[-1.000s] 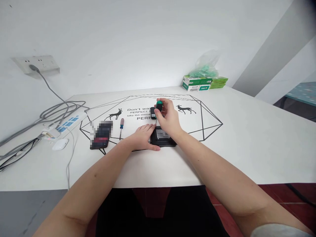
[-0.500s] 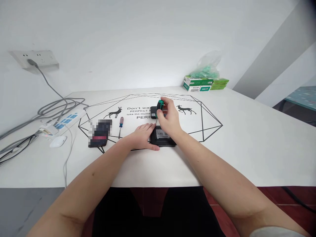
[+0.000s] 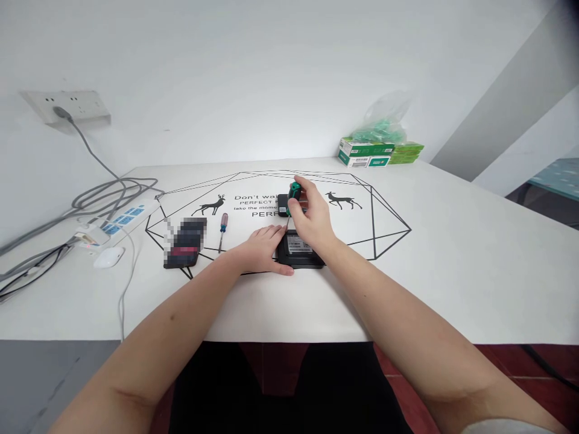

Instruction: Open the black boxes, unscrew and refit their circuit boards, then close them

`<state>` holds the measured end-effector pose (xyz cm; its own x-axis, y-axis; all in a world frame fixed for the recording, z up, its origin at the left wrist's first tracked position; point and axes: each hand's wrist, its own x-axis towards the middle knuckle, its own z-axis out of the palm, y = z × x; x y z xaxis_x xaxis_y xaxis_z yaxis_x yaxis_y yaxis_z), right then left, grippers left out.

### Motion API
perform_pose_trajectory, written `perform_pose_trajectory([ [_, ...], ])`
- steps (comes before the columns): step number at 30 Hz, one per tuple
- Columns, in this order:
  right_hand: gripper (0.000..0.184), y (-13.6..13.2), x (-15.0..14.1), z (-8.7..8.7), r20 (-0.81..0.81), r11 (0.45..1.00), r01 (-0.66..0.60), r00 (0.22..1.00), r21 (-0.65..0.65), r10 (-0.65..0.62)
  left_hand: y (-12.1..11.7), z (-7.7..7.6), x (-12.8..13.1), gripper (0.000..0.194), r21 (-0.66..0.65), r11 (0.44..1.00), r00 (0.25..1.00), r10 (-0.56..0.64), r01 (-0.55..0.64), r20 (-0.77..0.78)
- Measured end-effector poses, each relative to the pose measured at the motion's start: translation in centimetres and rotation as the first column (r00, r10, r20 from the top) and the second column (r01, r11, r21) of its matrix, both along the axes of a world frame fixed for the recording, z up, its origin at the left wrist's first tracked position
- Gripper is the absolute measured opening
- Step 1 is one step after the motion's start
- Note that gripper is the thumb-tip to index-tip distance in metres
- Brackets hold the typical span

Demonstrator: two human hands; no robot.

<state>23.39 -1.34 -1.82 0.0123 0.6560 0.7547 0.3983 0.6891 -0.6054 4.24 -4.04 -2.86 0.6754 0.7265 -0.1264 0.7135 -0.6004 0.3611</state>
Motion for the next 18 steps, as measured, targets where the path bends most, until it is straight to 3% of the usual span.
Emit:
perform_pose_trajectory([
  [5, 0.056, 0.41, 0.26, -0.15, 0.014, 0.998, 0.055, 0.998, -0.006, -0.055, -0.02, 0.07, 0.09, 0.136, 0.005, 1.000, 1.000, 0.001, -0.001, 0.010],
  [12, 0.055, 0.27, 0.29, -0.26, -0.004, 0.999, -0.030, 1.000, -0.040, 0.030, -0.12, 0.22, 0.12, 0.136, -0.005, 1.000, 1.000, 0.002, -0.002, 0.011],
  [18, 0.057, 0.85, 0.61, -0.43, 0.062, 0.999, 0.043, 0.997, -0.015, -0.042, 0.10, -0.07, 0.09, 0.135, 0.012, 1.000, 1.000, -0.003, 0.003, 0.010],
])
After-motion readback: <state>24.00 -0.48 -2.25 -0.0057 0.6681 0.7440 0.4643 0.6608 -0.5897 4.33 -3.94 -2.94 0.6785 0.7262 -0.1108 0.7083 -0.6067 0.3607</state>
